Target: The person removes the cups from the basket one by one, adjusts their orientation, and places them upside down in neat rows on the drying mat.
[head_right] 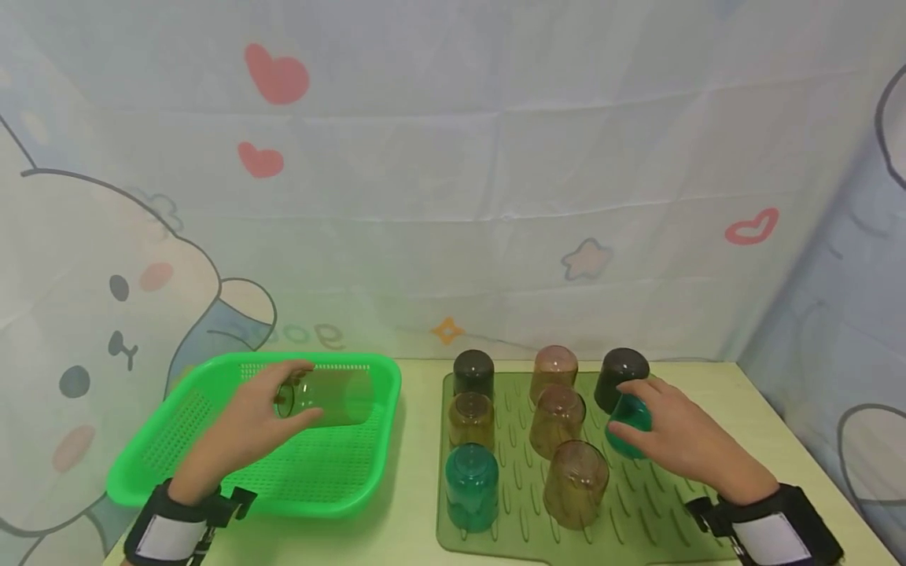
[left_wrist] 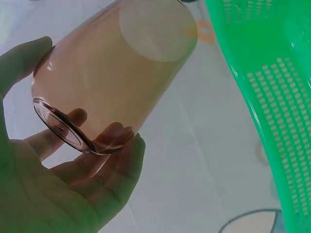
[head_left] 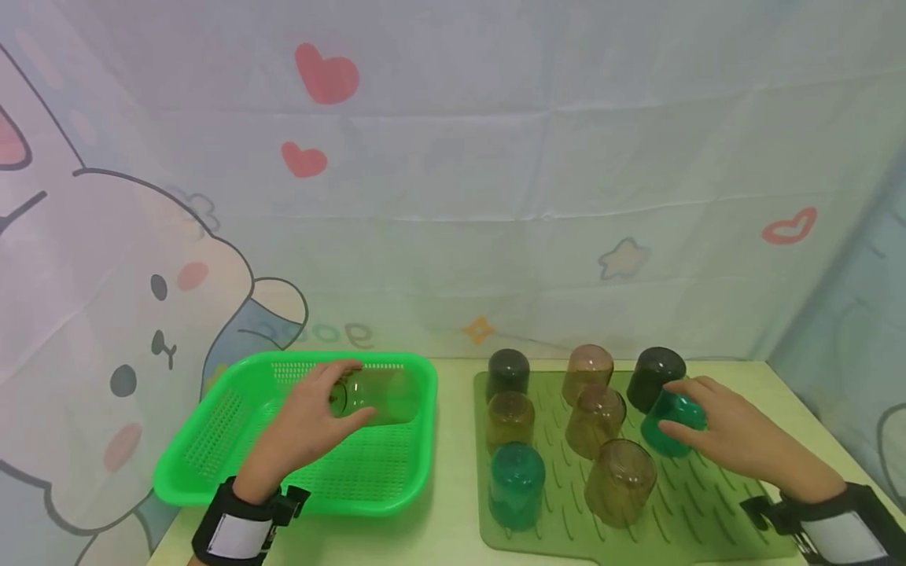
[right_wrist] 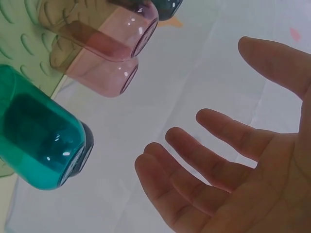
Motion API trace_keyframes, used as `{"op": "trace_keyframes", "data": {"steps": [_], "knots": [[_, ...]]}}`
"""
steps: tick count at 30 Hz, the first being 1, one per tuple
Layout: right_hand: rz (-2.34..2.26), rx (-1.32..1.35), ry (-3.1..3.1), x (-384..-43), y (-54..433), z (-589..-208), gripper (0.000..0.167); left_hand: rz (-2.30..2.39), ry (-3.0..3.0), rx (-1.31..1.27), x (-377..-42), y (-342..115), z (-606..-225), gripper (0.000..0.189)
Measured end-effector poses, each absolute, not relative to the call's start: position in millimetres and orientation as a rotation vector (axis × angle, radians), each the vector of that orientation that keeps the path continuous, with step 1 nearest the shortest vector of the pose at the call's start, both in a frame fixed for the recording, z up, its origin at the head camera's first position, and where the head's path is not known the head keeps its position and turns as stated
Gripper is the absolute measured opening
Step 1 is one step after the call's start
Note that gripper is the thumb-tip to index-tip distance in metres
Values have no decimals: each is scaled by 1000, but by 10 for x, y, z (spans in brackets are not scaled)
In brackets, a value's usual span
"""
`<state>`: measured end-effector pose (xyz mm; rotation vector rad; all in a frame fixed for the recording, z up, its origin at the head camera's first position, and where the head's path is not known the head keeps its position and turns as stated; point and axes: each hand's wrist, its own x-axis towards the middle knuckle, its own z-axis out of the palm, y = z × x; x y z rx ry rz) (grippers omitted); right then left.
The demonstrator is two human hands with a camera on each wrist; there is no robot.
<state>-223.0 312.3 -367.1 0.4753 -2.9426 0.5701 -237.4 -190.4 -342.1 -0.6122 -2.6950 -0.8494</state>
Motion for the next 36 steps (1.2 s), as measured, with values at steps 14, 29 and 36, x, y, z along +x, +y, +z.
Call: {"op": "trace_keyframes", "data": {"steps": [14,29,36], "knots": [[595,546,-2905,-2176,2945,-3538,63,-1243,-2604,-729,-2330,-1475,-3506,56],[597,729,-2859,-2068,2461,-3355,65,-1508,-2515,-838,-2290,-977,-3565,57],[588,867,-2817,-2047,2155,-3296,73,-1584,-2469,-889,-2286,-779,-3615,54]]}}
